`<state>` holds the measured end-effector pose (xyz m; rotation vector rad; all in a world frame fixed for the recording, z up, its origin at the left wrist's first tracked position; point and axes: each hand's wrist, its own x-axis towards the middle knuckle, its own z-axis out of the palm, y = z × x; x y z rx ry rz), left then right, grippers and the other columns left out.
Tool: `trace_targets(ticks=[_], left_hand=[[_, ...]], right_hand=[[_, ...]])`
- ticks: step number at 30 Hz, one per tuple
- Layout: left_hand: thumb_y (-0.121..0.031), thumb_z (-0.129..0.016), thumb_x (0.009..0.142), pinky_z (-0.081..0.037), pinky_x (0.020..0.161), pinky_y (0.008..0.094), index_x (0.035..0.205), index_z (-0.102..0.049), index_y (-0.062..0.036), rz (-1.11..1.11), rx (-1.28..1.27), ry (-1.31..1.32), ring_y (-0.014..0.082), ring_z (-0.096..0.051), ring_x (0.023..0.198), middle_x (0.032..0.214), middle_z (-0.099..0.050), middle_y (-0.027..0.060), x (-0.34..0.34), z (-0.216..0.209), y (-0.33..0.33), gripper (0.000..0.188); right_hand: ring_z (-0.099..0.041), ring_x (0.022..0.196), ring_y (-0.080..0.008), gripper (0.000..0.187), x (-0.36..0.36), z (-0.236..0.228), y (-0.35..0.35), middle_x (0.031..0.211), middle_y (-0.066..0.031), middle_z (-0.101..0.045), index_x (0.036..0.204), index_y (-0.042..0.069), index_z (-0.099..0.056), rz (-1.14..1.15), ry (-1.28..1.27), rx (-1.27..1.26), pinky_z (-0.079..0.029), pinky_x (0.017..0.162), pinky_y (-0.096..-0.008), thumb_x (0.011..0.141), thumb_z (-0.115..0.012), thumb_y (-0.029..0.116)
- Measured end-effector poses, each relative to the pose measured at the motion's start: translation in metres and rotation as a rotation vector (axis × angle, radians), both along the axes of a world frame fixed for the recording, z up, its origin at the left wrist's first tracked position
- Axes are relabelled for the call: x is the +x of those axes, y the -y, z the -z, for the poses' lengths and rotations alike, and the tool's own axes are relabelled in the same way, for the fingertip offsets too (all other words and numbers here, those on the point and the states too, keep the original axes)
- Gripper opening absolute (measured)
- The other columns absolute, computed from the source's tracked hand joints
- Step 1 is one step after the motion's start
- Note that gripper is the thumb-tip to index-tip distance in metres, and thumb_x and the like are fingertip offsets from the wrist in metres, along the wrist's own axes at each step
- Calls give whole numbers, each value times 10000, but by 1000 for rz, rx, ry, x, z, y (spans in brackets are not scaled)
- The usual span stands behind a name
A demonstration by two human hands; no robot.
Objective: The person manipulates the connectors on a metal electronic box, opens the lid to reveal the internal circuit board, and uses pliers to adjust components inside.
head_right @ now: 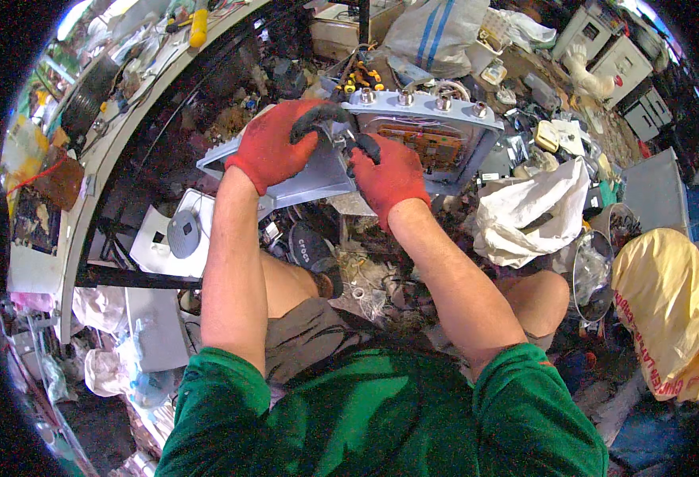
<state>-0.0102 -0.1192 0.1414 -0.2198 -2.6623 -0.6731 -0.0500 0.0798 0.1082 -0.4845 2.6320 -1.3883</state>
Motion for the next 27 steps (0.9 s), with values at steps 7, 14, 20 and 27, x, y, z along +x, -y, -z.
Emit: trace_targets(ticks=[7,14,20,27], left_hand=[[-186,-603,840,-493,949,449,1247,-630,-197,6,4,-59,341,-618,1095,1160,-672,113,-1,7,3,408],[-186,-604,838,-509,910,458,1241,-637,-211,9,25,-25,352,-638,1045,1085,-690,122,-3,5,1,405],[-200,-663,819,-501,969,424,1201,-671,-126,-20,7,22,358,-632,1099,1158,-685,153,-6,2,-3,390],[-226,-678,827,-511,931,422,1116,-704,-94,-4,3,57,361,-647,1048,1101,-695,157,-11,1,-1,319]], right_hand=[[-663,883,-387,237,1,-20,4,917,-172,-704,1016,90,-704,-60,32,74,-497,786,-464,880,-617,264],[-685,890,-368,261,-1,-19,5,915,-181,-710,1006,67,-718,-62,30,126,-508,797,-459,863,-635,269],[-704,884,-353,330,-10,-10,16,935,-209,-719,1046,40,-718,-26,189,7,-521,797,-447,853,-655,300],[-706,864,-297,338,-17,9,22,925,-175,-726,1055,42,-716,-50,401,-205,-516,788,-419,864,-659,314]])
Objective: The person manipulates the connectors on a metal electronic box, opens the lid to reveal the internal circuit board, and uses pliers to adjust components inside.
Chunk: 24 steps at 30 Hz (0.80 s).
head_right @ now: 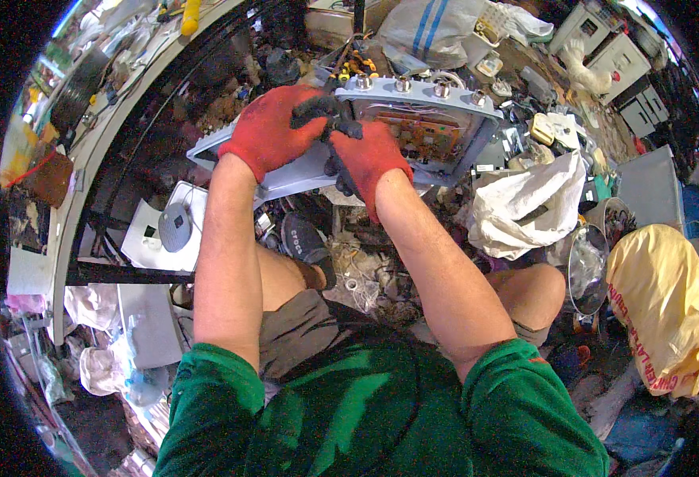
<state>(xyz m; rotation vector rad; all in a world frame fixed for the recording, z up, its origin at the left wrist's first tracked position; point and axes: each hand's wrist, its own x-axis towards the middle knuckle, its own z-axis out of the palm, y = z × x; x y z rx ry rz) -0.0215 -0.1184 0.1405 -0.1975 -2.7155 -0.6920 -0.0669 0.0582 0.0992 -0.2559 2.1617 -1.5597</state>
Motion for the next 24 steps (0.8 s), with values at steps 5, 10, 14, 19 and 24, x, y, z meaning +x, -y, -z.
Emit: trace_targets(ticks=[5,10,14,19,24], left_hand=[[-236,-670,846,-510,930,427,1111,-702,-101,-27,-37,9,367,-642,1050,1105,-693,144,-3,1,-1,300],[-282,-649,847,-517,894,444,1100,-698,-146,-35,-72,-63,343,-640,1024,1065,-693,118,-1,4,0,291],[-266,-638,839,-517,890,446,1099,-691,-144,-8,-41,-3,340,-640,1024,1073,-688,117,-1,-2,-2,291],[-245,-627,823,-516,901,452,1146,-679,-157,-12,-72,-60,343,-636,1048,1109,-680,118,1,-1,-2,338],[-257,-632,813,-496,974,448,1217,-650,-142,-13,-119,-52,341,-615,1120,1213,-652,131,1,9,2,421]], right_hand=[[-692,921,-355,340,-11,-3,-25,973,-189,-720,1081,61,-705,-137,-330,171,-514,822,-421,876,-654,327],[-657,999,-403,329,-5,-20,-26,1044,-197,-699,1123,109,-685,-185,-465,339,-513,858,-478,903,-590,333],[-651,1003,-407,353,-2,-23,-27,1070,-192,-694,1204,150,-663,-210,-581,429,-514,875,-488,915,-579,335],[-651,1003,-405,367,-20,-12,-38,1075,-193,-691,1257,154,-632,-275,-858,513,-518,882,-487,929,-563,303],[-623,1025,-449,428,-4,-8,-49,1078,-245,-671,1326,142,-583,-180,-770,281,-505,878,-505,917,-604,265]])
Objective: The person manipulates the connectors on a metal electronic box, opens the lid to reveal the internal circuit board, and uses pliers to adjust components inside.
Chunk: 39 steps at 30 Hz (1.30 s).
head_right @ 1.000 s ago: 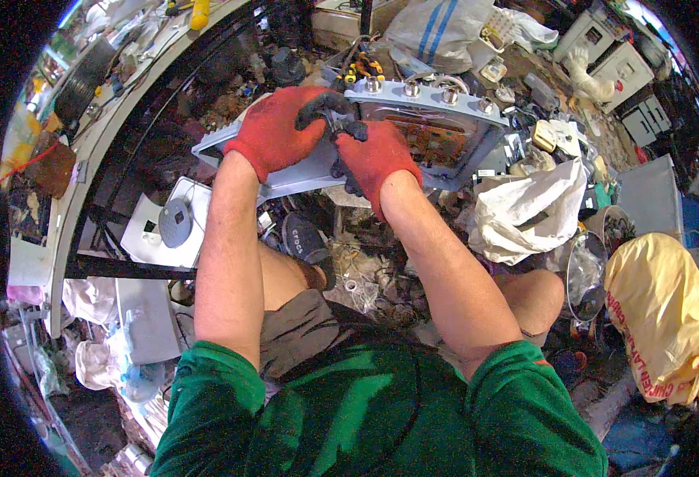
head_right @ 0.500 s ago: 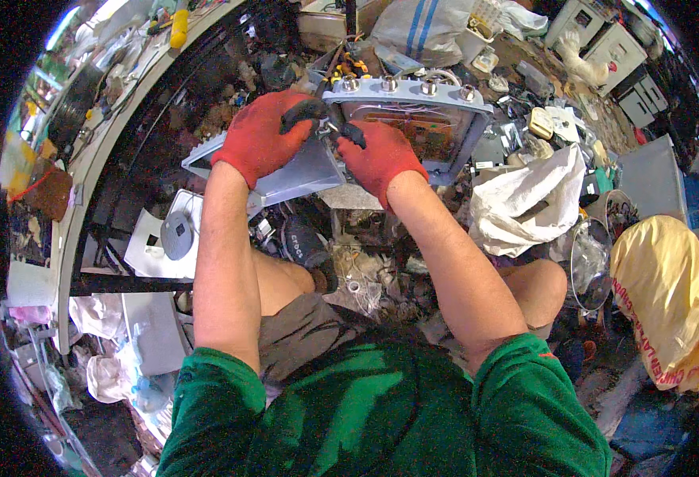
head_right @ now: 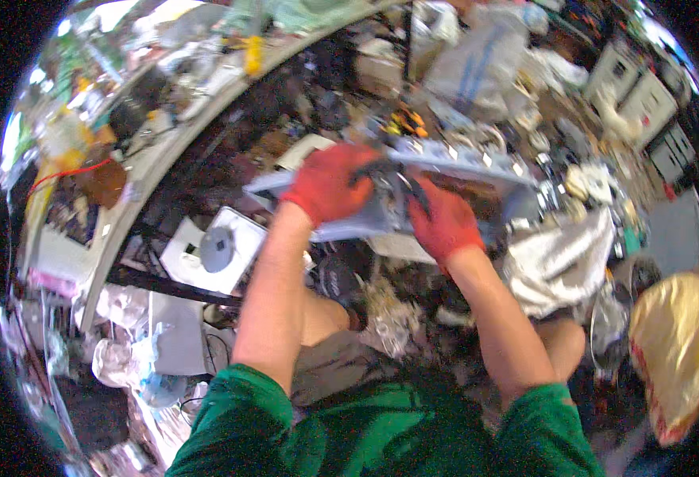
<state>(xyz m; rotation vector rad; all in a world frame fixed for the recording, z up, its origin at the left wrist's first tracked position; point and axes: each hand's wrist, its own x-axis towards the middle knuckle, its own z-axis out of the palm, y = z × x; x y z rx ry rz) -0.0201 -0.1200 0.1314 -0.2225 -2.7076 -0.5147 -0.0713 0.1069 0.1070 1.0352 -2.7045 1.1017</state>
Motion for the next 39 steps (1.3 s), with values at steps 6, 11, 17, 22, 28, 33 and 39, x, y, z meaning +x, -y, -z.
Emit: trace_targets(ticks=[6,11,17,22,28,33,39], left_hand=[[-329,-740,742,-498,957,450,1214,-622,-128,18,36,-56,325,-621,1119,1191,-656,133,7,-8,-5,526],[-474,-695,799,-532,836,449,1087,-647,-142,-100,-36,-135,333,-674,926,976,-699,105,13,3,-4,442],[-464,-603,893,-521,861,442,1119,-686,-167,-119,25,-161,315,-664,958,990,-698,105,-2,5,-21,382],[-449,-608,893,-518,868,449,1183,-675,-167,-109,60,-175,316,-663,970,1026,-704,102,2,6,-17,410],[-444,-627,878,-518,862,445,1183,-675,-158,-99,69,-198,316,-659,965,1030,-702,92,-1,7,-19,421],[-434,-624,883,-513,873,435,1192,-670,-154,-97,66,-130,317,-652,963,1043,-696,88,0,6,-15,420],[-412,-613,895,-500,897,439,1215,-657,-149,-98,53,-137,300,-653,983,1077,-691,92,-4,8,-16,416]], right_hand=[[-688,995,-382,396,39,-69,7,1065,-226,-700,1283,60,-603,-203,319,-167,-540,849,-412,905,-615,178],[-631,1116,-401,347,8,-137,68,1252,-228,-621,1205,97,-672,-448,-248,-57,-498,975,-447,870,-649,187],[-620,1144,-383,402,-44,-194,170,1302,-232,-600,1245,115,-662,-418,-323,68,-495,974,-428,863,-664,243],[-644,1122,-323,447,-70,-224,244,1250,-225,-643,1332,97,-600,-440,-395,119,-494,966,-386,895,-627,185],[-638,922,-225,444,-95,-227,290,1103,-142,-670,1356,88,-556,-540,-267,51,-521,819,-364,917,-580,145],[-625,793,-164,320,-97,-231,309,953,-93,-684,1210,76,-656,-537,12,47,-525,731,-325,908,-616,172],[-704,922,-303,376,-99,-220,363,1040,-171,-726,1073,80,-729,-275,-333,251,-551,832,-393,824,-695,358]])
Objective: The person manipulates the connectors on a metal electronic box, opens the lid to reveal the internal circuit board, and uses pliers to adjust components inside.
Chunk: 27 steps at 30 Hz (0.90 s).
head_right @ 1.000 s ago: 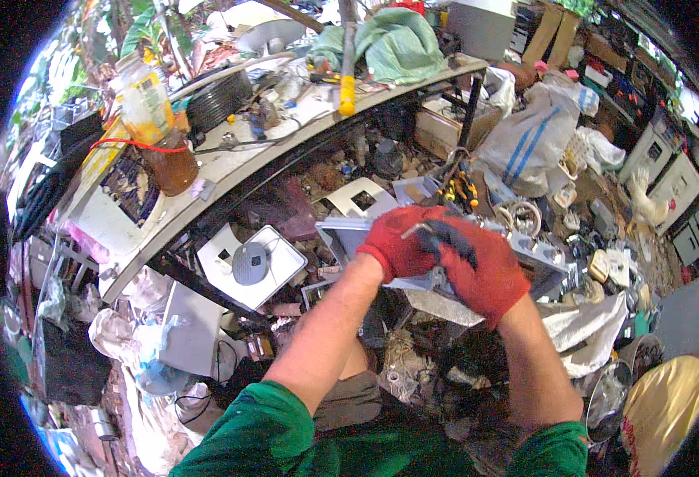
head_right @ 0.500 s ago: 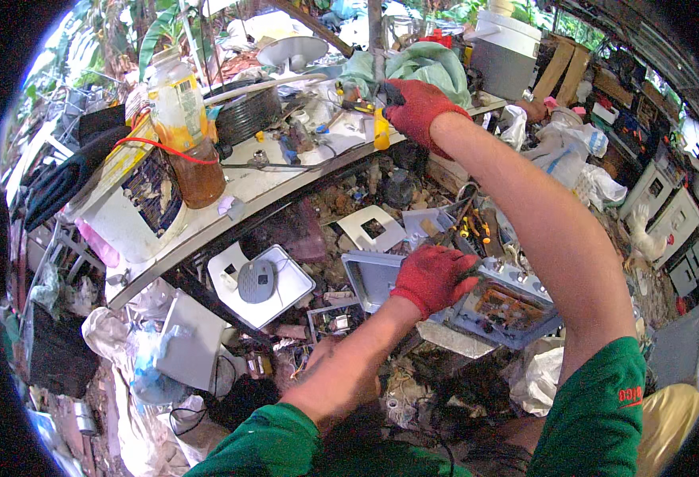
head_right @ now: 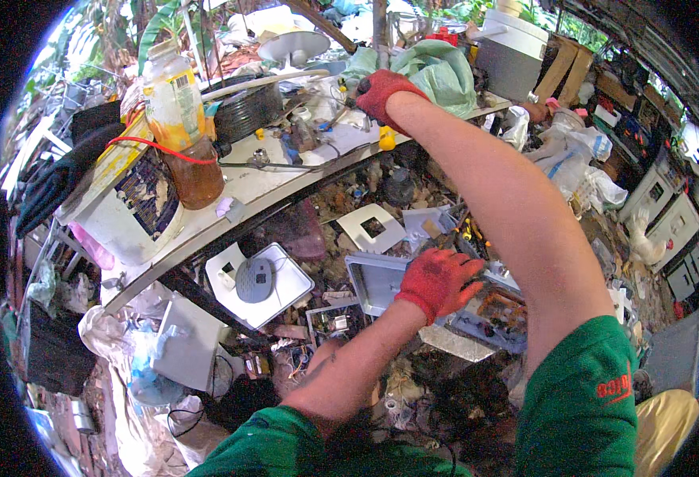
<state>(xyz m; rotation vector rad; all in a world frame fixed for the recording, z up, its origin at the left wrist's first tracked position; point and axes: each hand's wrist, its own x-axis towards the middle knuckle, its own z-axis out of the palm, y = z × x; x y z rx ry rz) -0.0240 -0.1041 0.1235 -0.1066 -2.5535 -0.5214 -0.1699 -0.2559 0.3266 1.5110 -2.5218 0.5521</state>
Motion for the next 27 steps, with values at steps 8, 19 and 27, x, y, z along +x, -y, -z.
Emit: trace_targets(ticks=[8,19,27], left_hand=[[-404,-599,902,-501,882,447,1170,-670,-155,4,0,35,297,-649,994,1068,-683,93,5,-9,-2,373],[-396,-600,902,-492,884,457,1119,-687,-150,12,34,-23,279,-639,1023,1107,-675,71,3,0,2,340],[-402,-592,909,-489,880,442,1148,-657,-131,12,24,23,269,-642,1015,1094,-673,85,5,-8,-2,367]], right_hand=[[-666,1103,-354,436,9,17,30,1215,-195,-675,1119,42,-718,64,23,116,-538,944,-433,780,-682,313],[-643,1157,-347,436,38,19,46,1242,-196,-664,1143,40,-715,-10,-158,218,-526,972,-436,840,-615,338],[-646,1136,-346,458,-13,5,46,1236,-187,-664,1162,64,-688,127,-232,363,-522,976,-436,781,-666,319]])
